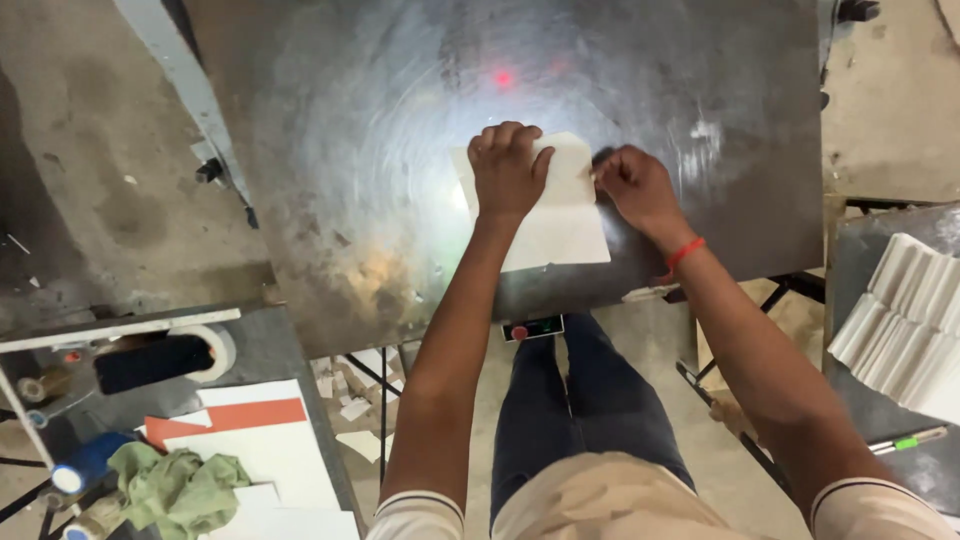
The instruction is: Manually fold paper sheets into envelope shapes at a production workstation.
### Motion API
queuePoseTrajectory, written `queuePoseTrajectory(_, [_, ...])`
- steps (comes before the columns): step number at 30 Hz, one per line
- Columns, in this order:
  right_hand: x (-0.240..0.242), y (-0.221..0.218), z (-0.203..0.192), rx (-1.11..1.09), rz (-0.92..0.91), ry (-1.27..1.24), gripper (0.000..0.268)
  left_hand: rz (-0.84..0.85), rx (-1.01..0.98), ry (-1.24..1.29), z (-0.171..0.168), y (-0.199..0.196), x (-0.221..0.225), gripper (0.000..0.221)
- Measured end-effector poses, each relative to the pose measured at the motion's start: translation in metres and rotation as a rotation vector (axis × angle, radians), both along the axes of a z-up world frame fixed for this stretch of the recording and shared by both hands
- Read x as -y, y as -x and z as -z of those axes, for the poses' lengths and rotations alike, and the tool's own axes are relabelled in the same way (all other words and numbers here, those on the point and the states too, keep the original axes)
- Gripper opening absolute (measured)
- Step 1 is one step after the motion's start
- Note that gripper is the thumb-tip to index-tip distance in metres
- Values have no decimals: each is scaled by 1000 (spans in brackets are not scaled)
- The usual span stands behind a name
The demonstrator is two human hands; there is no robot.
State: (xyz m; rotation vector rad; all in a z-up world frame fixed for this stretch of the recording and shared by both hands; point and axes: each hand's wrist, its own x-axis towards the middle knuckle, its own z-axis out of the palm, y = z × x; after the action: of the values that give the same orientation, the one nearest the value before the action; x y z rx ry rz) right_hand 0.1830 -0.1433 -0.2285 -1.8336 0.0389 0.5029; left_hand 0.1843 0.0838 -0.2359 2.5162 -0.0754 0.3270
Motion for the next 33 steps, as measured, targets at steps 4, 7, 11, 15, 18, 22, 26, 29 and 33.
queuePoseTrajectory(4, [-5,-33,8,158,14,0,8,-33,-14,-19,17,-5,1,42])
queuePoseTrajectory(7, [-15,-45,-12,194,-33,62,4,-54,7,-50,22,-2,4,48])
queuePoseTrajectory(11, [-24,-42,-28,204,-96,223,10,-61,17,-95,17,-3,8,49])
queuePoseTrajectory(15, [-37,-38,-30,659,-276,441,9,-53,-8,-92,15,-5,6,49])
queuePoseTrajectory(18, [-41,-38,-36,671,-314,466,11,-49,-30,-75,15,-3,4,49])
queuePoseTrajectory(22, [-34,-44,-34,607,-321,382,8,-24,-48,-51,15,-4,3,46])
queuePoseTrajectory(26, [-28,-65,-31,388,-251,292,6,-11,-73,-38,12,-5,3,46])
queuePoseTrajectory(29, [-22,-79,-32,-11,-222,287,9,-3,-57,-15,11,-6,3,49])
queuePoseTrajectory(33, [-16,-84,-21,-28,-255,185,11,10,-80,-10,10,-9,2,52])
